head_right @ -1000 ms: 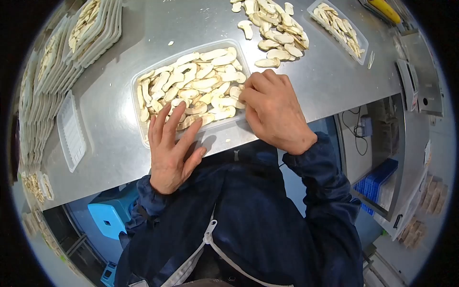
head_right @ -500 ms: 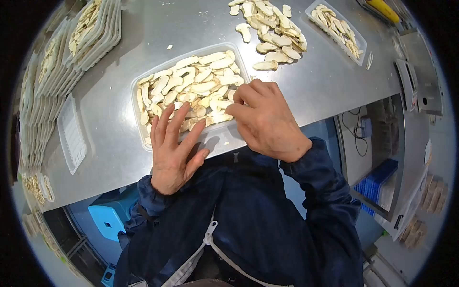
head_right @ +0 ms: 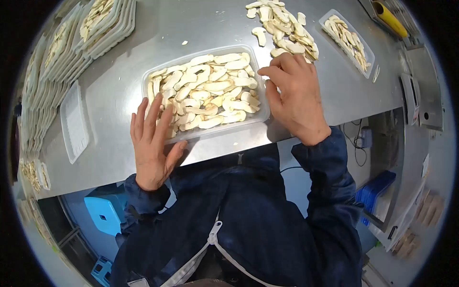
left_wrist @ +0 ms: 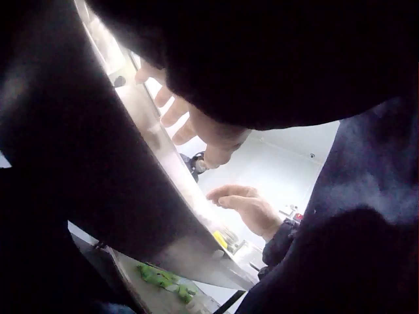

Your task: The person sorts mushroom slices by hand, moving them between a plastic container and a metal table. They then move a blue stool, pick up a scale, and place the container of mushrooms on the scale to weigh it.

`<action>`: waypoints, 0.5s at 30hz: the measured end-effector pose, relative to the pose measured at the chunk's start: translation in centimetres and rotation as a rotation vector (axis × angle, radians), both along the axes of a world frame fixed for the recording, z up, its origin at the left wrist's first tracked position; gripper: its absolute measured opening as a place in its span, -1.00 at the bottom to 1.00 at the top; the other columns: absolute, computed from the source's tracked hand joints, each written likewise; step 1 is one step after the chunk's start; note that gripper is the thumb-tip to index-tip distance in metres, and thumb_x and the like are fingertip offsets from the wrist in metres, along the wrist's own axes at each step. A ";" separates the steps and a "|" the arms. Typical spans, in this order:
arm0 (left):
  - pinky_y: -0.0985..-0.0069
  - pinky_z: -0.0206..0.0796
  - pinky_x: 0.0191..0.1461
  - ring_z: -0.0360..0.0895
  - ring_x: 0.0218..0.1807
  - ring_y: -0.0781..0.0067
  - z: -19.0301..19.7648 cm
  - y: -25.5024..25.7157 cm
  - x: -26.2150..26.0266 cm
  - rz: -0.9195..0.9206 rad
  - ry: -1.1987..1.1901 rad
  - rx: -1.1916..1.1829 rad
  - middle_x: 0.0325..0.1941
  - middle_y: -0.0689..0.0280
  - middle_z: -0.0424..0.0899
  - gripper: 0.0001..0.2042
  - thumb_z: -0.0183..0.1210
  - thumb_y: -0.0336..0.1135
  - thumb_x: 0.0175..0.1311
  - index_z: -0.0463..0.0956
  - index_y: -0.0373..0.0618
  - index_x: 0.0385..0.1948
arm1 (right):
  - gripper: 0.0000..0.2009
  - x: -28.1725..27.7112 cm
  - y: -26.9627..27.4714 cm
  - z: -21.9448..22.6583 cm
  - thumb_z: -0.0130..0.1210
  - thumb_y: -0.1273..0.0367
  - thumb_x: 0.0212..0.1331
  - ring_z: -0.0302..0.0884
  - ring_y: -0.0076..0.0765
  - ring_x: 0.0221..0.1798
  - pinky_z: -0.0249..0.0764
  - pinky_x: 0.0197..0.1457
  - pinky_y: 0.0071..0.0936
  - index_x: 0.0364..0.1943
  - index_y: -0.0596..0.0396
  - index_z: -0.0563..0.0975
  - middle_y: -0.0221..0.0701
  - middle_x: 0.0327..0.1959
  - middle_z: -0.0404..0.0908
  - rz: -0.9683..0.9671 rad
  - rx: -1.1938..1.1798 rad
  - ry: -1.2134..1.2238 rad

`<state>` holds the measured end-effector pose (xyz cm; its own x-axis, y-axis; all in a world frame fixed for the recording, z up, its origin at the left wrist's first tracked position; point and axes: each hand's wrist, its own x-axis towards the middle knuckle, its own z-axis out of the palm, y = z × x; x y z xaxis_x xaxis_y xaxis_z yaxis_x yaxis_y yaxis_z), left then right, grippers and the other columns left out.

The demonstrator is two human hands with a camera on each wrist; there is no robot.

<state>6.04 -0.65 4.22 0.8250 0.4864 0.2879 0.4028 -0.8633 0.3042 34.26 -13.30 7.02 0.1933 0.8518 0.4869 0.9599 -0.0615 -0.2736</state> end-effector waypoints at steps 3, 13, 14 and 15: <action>-0.05 -0.18 0.55 0.00 0.56 -0.14 -0.5 0.8 -1.4 0.099 -0.034 0.049 0.55 0.09 0.17 -0.39 0.15 -0.04 0.32 0.33 -0.11 0.36 | -0.83 0.2 0.8 0.4 0.14 0.54 0.01 0.46 -0.17 -0.11 0.32 -0.03 -0.26 -0.28 0.11 0.64 -0.37 -0.27 0.53 0.034 -0.024 -0.024; 0.02 -0.10 0.53 0.04 0.55 -0.14 -3.2 1.1 -4.4 0.241 -0.142 0.014 0.51 0.04 0.24 -0.47 0.06 -0.09 0.40 0.37 -0.20 0.32 | -0.89 -1.7 4.7 0.7 0.15 0.51 0.05 0.44 -0.19 -0.09 0.30 0.00 -0.26 -0.32 0.12 0.62 -0.38 -0.27 0.54 0.110 -0.188 -0.062; 0.02 -0.10 0.53 0.04 0.55 -0.14 -3.2 1.1 -4.3 0.236 -0.141 0.007 0.51 0.04 0.24 -0.47 0.06 -0.08 0.41 0.38 -0.20 0.31 | -0.89 -1.7 5.0 0.9 0.15 0.51 0.05 0.44 -0.19 -0.09 0.30 0.00 -0.26 -0.31 0.13 0.62 -0.38 -0.27 0.53 0.119 -0.188 -0.058; 0.02 -0.10 0.53 0.04 0.55 -0.14 -3.2 1.1 -4.3 0.227 -0.140 0.002 0.51 0.04 0.24 -0.47 0.06 -0.07 0.41 0.39 -0.20 0.30 | -0.88 -1.8 5.1 1.0 0.15 0.52 0.05 0.44 -0.19 -0.09 0.30 0.00 -0.26 -0.31 0.13 0.63 -0.38 -0.28 0.53 0.123 -0.187 -0.052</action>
